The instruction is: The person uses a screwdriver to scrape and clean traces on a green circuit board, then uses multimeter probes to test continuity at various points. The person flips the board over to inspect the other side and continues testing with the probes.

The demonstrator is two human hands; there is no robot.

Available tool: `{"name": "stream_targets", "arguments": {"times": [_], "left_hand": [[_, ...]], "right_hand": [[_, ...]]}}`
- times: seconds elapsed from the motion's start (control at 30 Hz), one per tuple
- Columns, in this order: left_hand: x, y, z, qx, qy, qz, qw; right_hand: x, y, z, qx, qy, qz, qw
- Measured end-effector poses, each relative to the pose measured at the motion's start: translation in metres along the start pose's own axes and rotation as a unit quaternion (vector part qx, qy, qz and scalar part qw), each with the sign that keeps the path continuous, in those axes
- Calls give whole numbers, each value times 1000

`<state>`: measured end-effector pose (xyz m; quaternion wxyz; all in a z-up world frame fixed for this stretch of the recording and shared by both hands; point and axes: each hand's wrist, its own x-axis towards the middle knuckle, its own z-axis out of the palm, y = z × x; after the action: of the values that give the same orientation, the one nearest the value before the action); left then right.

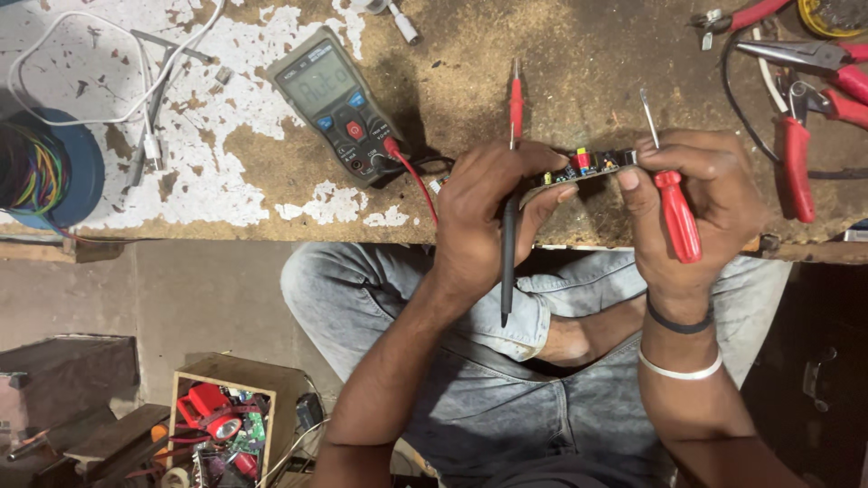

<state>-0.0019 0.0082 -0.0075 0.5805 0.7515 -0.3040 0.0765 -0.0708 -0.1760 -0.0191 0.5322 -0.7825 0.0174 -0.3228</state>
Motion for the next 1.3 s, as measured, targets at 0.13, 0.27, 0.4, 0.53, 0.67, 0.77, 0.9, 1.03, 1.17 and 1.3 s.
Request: {"name": "stream_targets", "arguments": {"times": [0.13,0.27,0.4,0.53,0.67,0.77,0.9,1.03,1.17,1.3], "left_hand": [[1,-2,0,-16,6,1,1000],[1,1,-2,-2,9,-5,1000],[5,7,-2,5,15,0,1000],[9,12,2,20,28,1,999],[9,13,4,30,27,1,999],[8,12,5,36,30,3,999],[8,14,6,37,36,-1,999],[9,14,6,44,36,-1,998],[8,14,6,44,34,-1,998],[9,14,6,46,35,9,998]], "right_hand": [[0,5,0,-7,-2,-10,1000],[-3,3,-4,-58,-21,-34,998],[4,0,-2,-85,-7,-59,995],[11,-8,-3,-81,-3,-50,995],[15,-11,-1,-50,0,-52,997],[14,-9,-1,-51,1,-48,998],[13,-8,0,-41,4,-34,999],[13,-6,0,-48,3,-40,998],[12,-4,0,-36,3,-22,999],[12,-4,-1,-39,1,-32,999]]}}
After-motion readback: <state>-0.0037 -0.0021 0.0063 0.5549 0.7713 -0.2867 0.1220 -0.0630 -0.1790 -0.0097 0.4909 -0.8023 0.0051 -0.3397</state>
